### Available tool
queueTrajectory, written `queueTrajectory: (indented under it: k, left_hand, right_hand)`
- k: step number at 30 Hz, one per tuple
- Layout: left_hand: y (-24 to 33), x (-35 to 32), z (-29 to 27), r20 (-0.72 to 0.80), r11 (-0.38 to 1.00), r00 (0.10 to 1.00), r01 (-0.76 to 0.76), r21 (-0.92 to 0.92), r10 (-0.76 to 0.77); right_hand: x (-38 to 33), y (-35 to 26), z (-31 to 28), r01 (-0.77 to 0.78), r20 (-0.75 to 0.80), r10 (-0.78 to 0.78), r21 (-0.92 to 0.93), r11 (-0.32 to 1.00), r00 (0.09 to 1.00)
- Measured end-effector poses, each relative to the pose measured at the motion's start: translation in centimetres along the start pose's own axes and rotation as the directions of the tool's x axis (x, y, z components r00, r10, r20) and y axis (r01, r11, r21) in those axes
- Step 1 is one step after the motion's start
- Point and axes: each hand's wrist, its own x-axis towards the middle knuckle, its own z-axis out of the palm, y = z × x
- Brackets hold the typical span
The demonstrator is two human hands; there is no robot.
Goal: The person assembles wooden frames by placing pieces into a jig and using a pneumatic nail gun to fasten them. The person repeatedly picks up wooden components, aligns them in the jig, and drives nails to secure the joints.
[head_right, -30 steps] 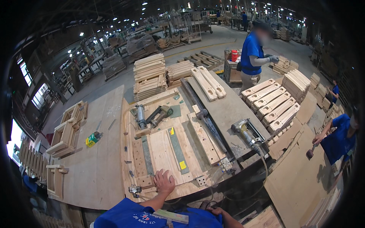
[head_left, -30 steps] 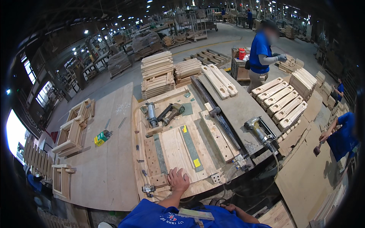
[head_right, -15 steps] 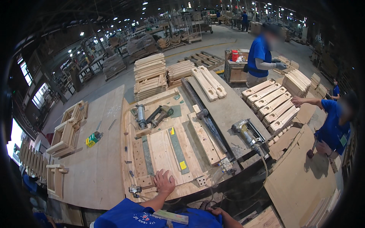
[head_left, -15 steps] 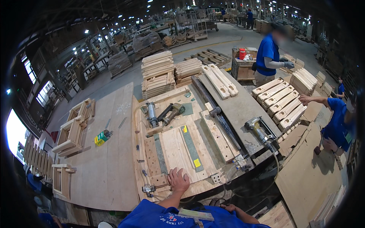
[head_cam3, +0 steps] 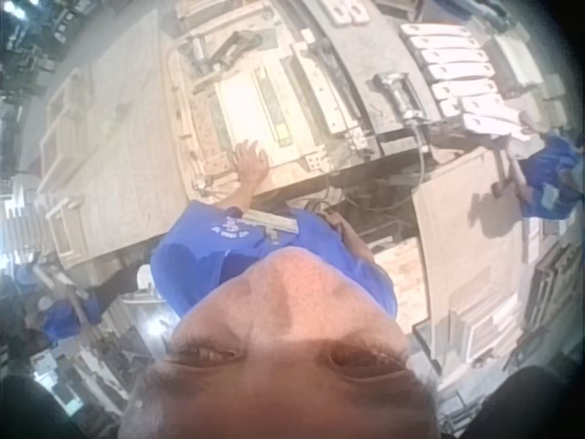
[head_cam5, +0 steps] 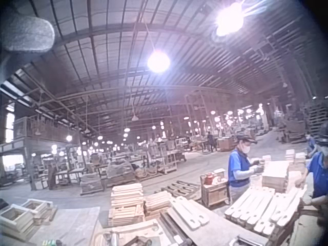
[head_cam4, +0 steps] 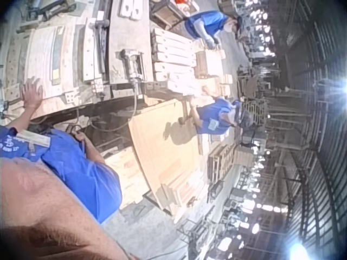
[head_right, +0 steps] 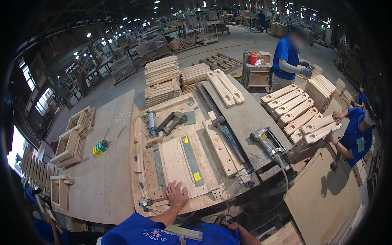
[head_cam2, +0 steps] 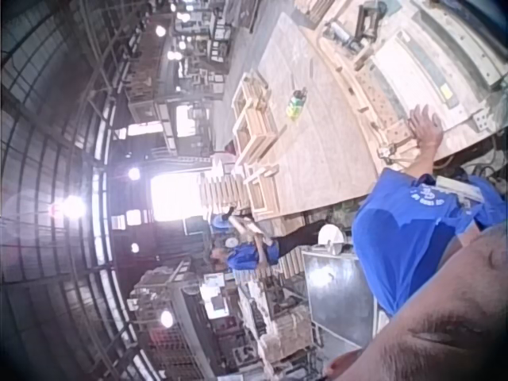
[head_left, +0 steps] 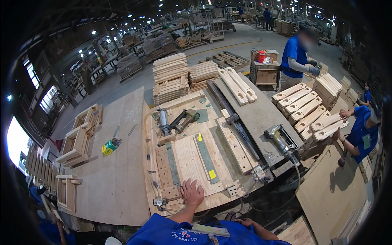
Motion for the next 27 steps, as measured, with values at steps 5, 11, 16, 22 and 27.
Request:
queueTrajectory:
  k: [5,11,16,22,27]
  left_hand:
    - [0.0,-0.2,0.1,0.0,1.0,1.0,0.009,-0.003,-0.009]
    - [0.0,-0.1,0.0,-0.013,1.0,1.0,-0.003,0.004,0.003]
    - [-0.1,-0.2,0.3,-0.01,1.0,1.0,-0.003,-0.005,0.003]
    - [0.0,-0.2,0.3,-0.002,1.0,1.0,0.004,-0.003,-0.004]
    - [-0.1,-0.3,0.3,0.002,1.0,1.0,0.0,-0.013,0.0]
  right_hand:
    - [-0.5,-0.1,0.0,-0.011,0.003,0.011,-0.003,1.0,1.0]
    - [1.1,0.4,0.2,-0.002,0.014,0.002,-0.012,1.0,1.0]
    - [1.5,0.8,0.1,-0.005,0.019,0.006,-0.022,1.0,1.0]
    - [1.9,0.8,0.2,0.002,0.022,-0.002,-0.026,1.0,1.0]
    - [2.0,0.9,0.0,0.008,0.022,-0.007,-0.036,0.999,1.0]
